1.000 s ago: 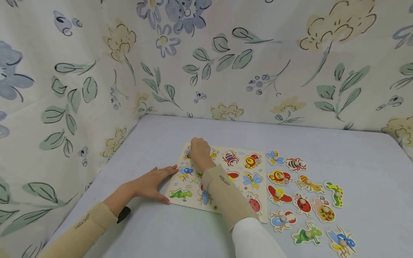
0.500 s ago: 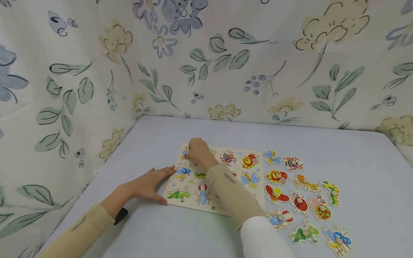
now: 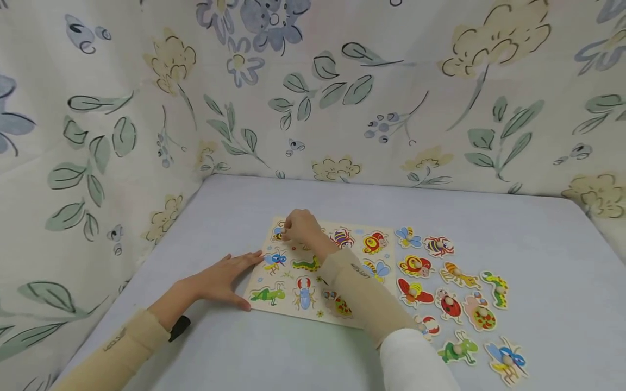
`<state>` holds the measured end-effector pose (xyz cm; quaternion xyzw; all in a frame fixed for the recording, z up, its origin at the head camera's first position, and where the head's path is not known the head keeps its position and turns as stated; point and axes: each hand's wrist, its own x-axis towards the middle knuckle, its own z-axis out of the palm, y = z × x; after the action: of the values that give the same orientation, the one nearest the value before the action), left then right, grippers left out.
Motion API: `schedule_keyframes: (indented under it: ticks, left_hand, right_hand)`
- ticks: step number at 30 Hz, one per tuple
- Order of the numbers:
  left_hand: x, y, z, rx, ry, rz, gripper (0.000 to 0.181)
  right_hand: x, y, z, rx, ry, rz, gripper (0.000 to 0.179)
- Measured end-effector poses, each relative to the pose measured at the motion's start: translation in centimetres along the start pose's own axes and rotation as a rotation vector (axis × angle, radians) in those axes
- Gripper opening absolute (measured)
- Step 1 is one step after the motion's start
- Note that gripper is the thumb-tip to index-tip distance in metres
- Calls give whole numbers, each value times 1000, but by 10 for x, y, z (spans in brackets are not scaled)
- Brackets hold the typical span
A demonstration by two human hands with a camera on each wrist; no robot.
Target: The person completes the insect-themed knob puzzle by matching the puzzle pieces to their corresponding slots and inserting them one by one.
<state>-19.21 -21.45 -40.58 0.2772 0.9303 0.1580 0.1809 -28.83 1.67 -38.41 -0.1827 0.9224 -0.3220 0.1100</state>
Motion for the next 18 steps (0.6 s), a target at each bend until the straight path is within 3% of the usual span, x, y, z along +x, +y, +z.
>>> schedule_keyframes:
  ticks: [9, 18]
  left_hand:
    - [2, 0, 1, -13, 3, 12, 109]
    - [1, 4, 2, -6, 28, 9, 109]
  right_hand:
    - [-20, 12, -16, 21, 33, -22, 32]
    - [-49, 42, -42, 14, 92, -22, 34]
